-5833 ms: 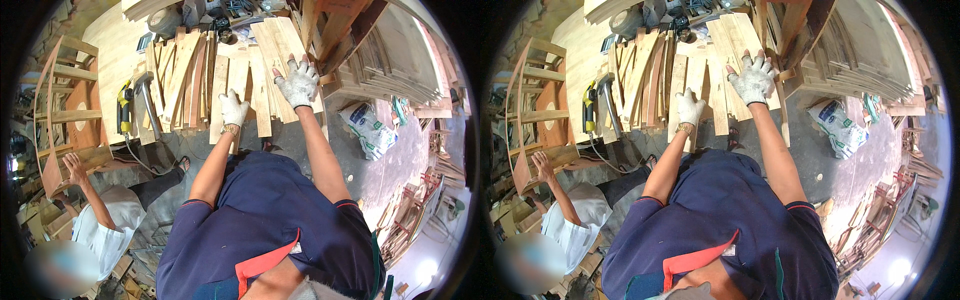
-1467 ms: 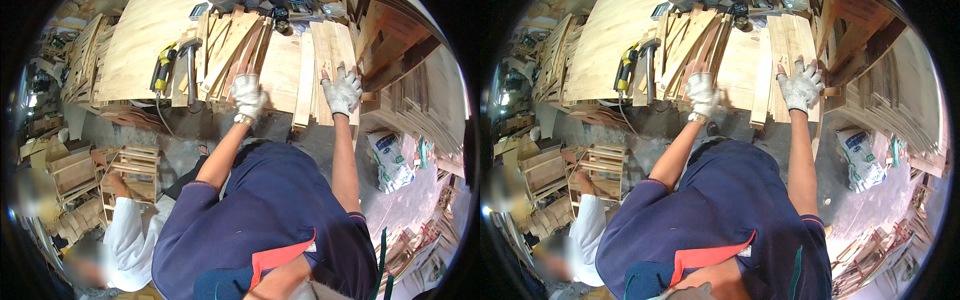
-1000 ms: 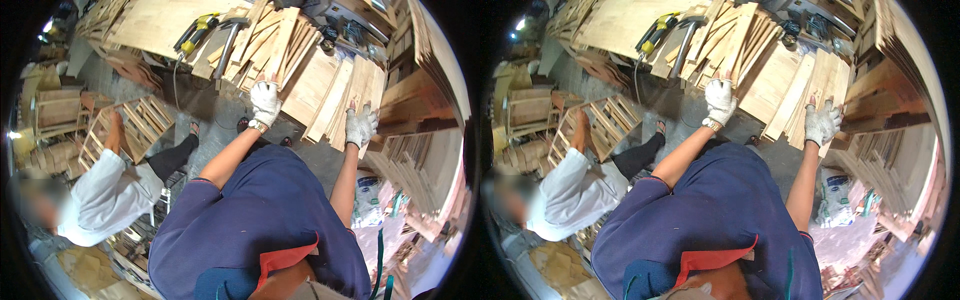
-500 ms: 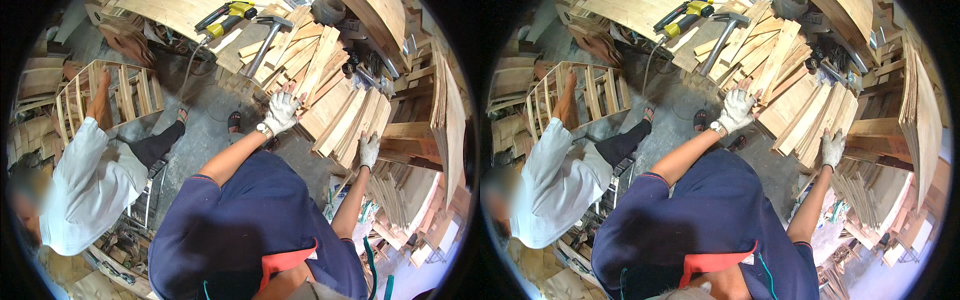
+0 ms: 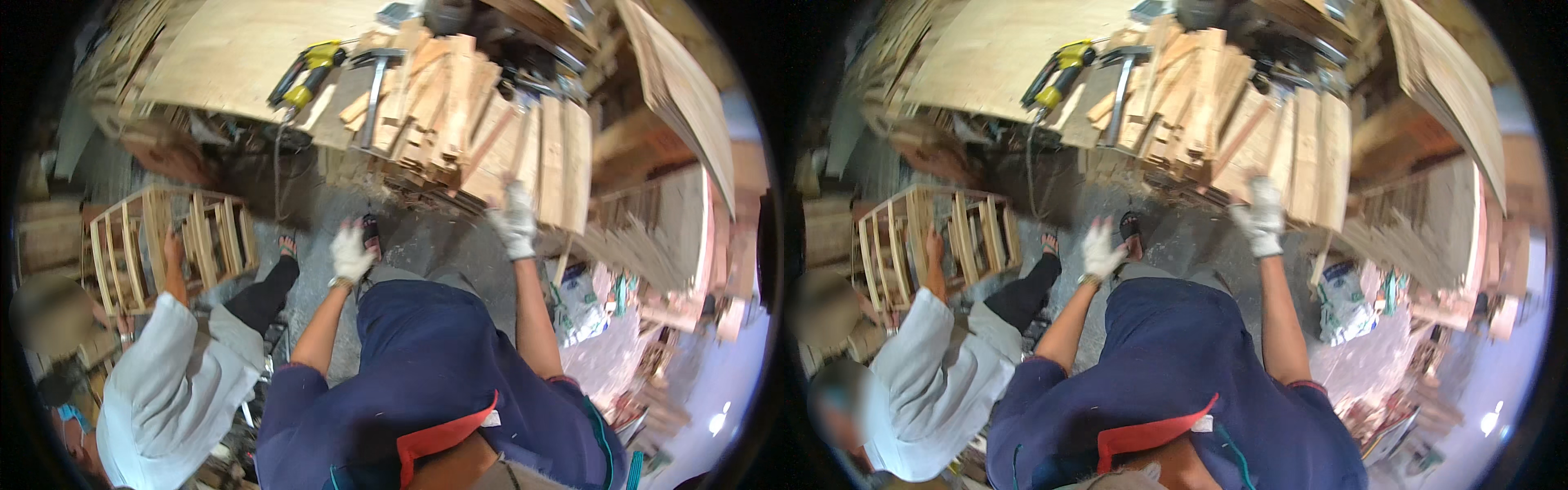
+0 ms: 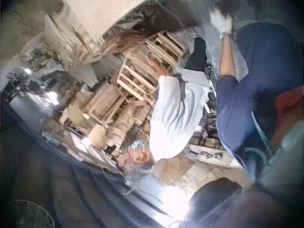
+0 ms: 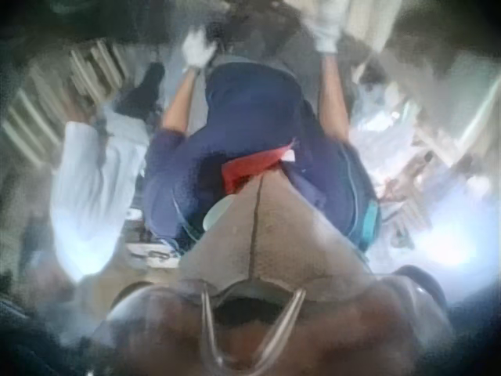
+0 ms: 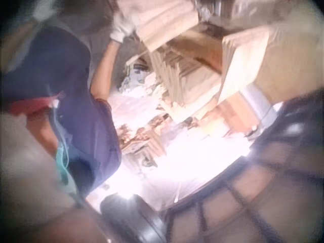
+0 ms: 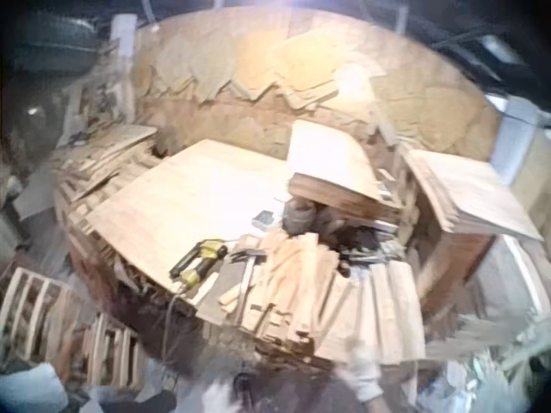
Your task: The person uses a hammer to tap wooden slats into place on a curved wooden panel, then gathers and stacks the slats on a workbench. A coworker assembles a wooden chair frame nearby.
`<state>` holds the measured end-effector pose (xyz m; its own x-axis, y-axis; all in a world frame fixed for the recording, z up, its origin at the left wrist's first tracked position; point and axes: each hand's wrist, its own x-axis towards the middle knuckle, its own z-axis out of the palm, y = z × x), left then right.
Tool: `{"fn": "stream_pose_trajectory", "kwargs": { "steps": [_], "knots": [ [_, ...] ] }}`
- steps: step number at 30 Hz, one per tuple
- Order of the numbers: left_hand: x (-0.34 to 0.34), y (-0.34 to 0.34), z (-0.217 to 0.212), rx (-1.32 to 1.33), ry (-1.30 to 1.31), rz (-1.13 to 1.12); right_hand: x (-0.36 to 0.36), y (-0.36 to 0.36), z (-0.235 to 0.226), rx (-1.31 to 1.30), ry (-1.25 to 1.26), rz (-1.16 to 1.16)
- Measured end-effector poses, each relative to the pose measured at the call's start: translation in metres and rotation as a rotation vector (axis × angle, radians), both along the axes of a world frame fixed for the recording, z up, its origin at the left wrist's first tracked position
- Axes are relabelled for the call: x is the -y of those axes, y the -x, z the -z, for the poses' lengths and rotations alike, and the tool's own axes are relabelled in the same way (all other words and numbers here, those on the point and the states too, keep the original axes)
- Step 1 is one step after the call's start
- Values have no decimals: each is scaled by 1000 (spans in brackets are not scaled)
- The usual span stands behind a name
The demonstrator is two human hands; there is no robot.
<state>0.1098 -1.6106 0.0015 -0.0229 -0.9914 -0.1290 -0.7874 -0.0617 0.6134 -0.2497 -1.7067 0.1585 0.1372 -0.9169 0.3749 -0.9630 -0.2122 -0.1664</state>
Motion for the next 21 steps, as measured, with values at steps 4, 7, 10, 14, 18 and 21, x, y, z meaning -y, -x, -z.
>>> {"fn": "stream_pose_trajectory", "kwargs": {
  "steps": [4,7,10,14,18,21],
  "knots": [
    [-124,-82,135,-414,-449,-575,-47,-44,-13,197,-303,-327],
    [-224,-94,176,-808,-397,-1472,-100,-41,-8,176,-486,-358],
    [-332,-87,200,-656,-827,-1248,-162,-13,20,241,-680,-223],
    [-452,-45,184,-477,-819,-791,-285,59,129,284,-794,41],
    [-533,-23,170,-409,-755,-704,-475,130,211,258,-1077,302],
    [-566,-35,174,-433,-686,-768,-608,142,222,230,-1446,515]
  ]
}}
